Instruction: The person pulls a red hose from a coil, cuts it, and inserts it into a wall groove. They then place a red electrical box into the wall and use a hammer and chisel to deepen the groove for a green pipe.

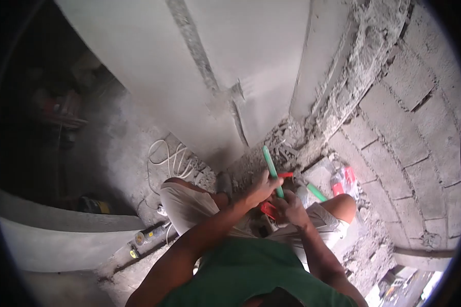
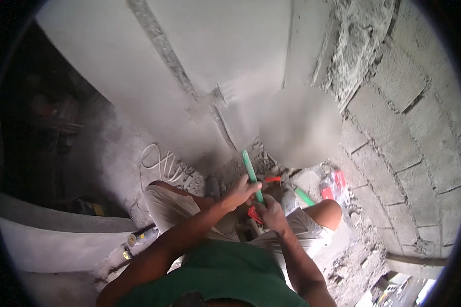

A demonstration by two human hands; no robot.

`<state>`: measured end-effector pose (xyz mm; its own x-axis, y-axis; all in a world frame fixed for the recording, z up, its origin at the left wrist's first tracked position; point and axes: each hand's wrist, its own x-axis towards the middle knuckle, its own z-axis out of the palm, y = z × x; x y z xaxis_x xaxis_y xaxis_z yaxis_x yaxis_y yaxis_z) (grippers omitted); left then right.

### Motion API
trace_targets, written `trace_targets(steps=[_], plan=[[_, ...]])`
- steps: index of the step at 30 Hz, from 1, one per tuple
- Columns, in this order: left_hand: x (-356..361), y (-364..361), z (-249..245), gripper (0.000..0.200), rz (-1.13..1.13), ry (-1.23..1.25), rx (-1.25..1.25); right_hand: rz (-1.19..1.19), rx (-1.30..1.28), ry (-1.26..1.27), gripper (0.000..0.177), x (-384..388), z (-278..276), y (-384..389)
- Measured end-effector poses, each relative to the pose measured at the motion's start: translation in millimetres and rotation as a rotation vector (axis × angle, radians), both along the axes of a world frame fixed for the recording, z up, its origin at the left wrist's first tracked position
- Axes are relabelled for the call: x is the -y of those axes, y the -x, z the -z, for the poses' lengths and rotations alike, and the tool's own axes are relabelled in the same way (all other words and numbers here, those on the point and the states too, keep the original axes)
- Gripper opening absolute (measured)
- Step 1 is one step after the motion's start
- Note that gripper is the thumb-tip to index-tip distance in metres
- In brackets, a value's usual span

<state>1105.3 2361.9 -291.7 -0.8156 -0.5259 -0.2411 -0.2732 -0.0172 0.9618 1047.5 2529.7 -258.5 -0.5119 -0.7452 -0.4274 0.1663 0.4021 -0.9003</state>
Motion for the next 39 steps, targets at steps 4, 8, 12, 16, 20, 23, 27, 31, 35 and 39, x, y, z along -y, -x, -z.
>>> trace_targets(steps=[4,8,12,16,20,23,27,31,35,39], plan=[[31.8,-38.6,-65.0,0.034,0.216,0.089,-0.016,0.173,-0.007,0.029,0.025,-21.7,1.2,2.1],[5.0,-67.4,-235.7,0.027,0.43,-0.197,-0.592,0.449,0.123,0.252,0.017,-55.7,-5.2,15.5],[-62.3,-94.4,-334.0,0.056,0.875,-0.682,-0.991,0.588,0.184,0.266,0.015,-72.5,-4.9,26.4],[-115.3,-95.3,-339.3,0.055,1.042,-1.092,-1.131,0.582,0.101,0.276,0.017,-84.6,-0.9,9.0],[-144.0,-59.6,-334.5,0.042,0.622,-0.563,-1.839,0.499,0.022,0.172,0.018,-93.5,-11.4,7.5],[-157.3,-83.8,-329.5,0.037,0.45,-0.647,-1.643,0.517,0.019,0.184,0.018,-89.8,-14.1,16.6],[-159.1,-92.4,-323.3,0.031,0.213,-0.703,-1.366,0.551,0.064,0.281,0.018,-84.4,-2.7,29.3],[-113.3,-71.4,-317.5,0.042,0.706,-1.003,-1.224,0.606,0.037,0.271,0.02,-88.9,-14.1,43.4],[-57.6,-42.2,-226.7,0.065,1.181,-0.601,-0.56,0.75,-0.116,0.118,0.026,-121.9,-52.3,68.7],[19.3,-12.7,-58.5,0.042,0.69,0.126,0.39,0.928,-0.041,0.34,0.034,-146.9,-34.7,88.6]])
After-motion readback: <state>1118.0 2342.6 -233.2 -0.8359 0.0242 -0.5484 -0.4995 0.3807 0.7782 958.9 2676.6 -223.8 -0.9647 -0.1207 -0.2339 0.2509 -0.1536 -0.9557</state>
